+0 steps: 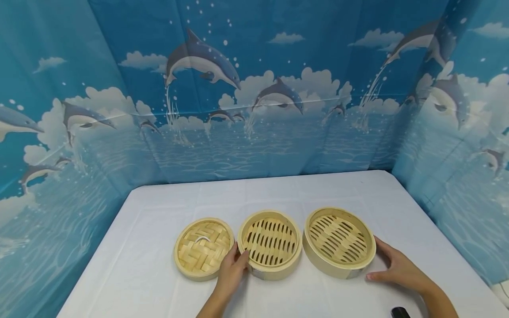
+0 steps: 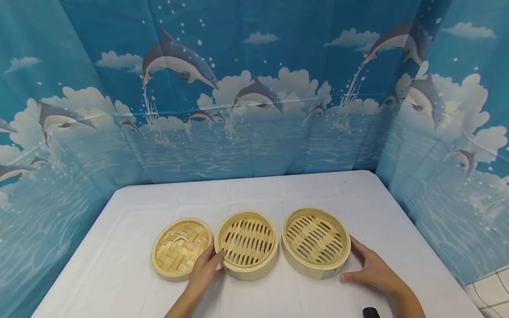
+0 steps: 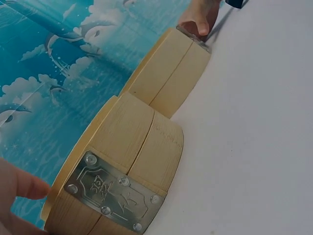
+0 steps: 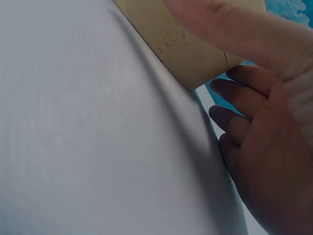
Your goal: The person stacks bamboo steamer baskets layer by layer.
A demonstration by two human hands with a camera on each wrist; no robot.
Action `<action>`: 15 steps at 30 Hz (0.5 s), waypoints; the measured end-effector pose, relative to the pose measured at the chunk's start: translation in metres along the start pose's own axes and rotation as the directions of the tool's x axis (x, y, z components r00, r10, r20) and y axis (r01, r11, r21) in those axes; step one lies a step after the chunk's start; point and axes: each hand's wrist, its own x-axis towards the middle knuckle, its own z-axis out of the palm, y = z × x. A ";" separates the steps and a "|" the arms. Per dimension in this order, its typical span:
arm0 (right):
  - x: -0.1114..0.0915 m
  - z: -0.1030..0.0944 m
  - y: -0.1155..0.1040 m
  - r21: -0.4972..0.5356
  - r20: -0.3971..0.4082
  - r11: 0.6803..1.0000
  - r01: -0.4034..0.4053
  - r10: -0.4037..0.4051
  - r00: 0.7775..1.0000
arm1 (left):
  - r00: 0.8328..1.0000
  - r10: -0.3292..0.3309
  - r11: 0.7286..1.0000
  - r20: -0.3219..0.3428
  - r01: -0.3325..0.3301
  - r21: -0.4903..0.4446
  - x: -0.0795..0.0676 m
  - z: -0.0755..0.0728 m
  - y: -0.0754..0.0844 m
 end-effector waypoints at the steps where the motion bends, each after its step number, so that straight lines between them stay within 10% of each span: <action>1: 0.001 0.001 0.001 -0.004 -0.004 1.000 0.001 -0.001 1.000 | 1.000 0.003 1.000 -0.002 -0.003 -0.002 0.001 0.001 0.000; 15: 0.004 0.007 0.005 0.025 -0.058 0.999 0.042 -0.041 0.997 | 0.998 0.048 0.995 -0.036 -0.044 0.094 0.002 0.005 -0.001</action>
